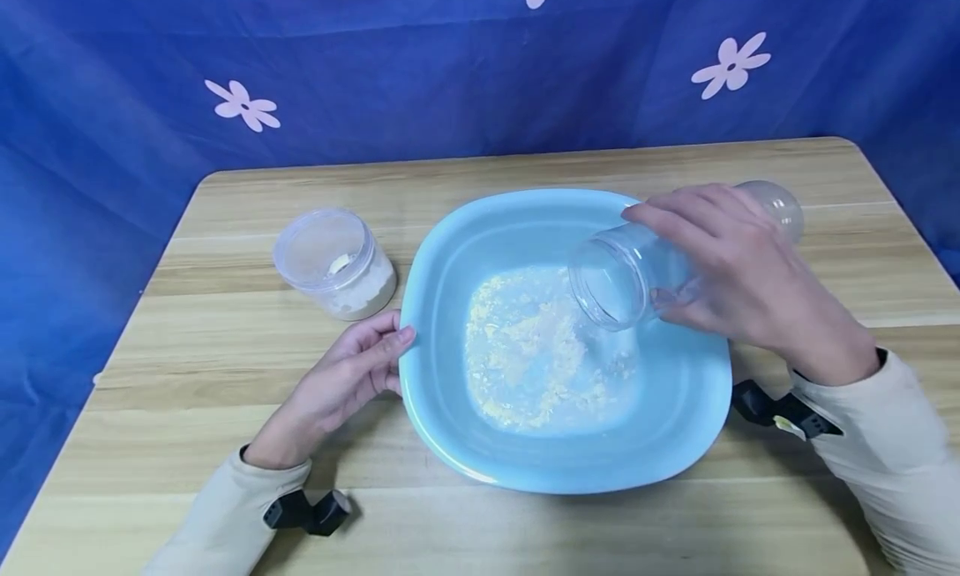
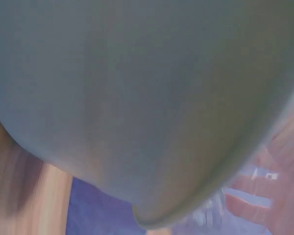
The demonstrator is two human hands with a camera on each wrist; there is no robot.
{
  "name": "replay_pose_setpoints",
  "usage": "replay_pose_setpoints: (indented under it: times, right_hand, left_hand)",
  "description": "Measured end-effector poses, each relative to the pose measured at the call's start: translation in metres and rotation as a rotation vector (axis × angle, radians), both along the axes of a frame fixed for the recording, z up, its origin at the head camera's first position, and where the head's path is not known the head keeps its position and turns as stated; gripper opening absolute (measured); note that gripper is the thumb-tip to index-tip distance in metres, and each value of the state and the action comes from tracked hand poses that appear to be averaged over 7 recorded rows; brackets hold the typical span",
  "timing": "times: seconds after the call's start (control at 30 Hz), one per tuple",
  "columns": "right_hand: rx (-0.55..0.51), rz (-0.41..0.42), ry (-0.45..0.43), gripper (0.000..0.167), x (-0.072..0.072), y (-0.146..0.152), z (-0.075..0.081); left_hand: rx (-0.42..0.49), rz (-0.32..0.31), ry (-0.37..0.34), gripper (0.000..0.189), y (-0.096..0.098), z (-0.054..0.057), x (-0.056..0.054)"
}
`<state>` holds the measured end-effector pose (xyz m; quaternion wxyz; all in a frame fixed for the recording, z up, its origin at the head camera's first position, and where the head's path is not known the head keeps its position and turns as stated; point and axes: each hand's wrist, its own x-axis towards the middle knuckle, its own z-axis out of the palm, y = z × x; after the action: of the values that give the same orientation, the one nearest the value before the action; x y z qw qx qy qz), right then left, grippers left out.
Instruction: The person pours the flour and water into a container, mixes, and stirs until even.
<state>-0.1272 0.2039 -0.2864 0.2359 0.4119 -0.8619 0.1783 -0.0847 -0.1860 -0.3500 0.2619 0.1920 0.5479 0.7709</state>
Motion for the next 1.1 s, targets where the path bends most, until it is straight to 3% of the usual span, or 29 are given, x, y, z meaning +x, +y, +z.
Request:
replay_pose_setpoints:
  times: [0.17,0.6,1.1]
  right_hand:
    - [0.011,0.024,-0.029,0.08,0.001,0.005,0.001]
    - [0.067,0.023,-0.004,0.102,0.004,0.0,-0.002]
    - [0.059,-0.007,-0.01,0.098,0.002,0.002,-0.006]
  left_hand:
    - [0.008,-0.008,0.017,0.022,-0.001,-0.004,-0.001]
    - [0.002,-0.001,0.021,0.022,-0.003,-0.006,0.0]
    - [0.021,-0.016,0.043,0.023,-0.006,-0.014,-0.001]
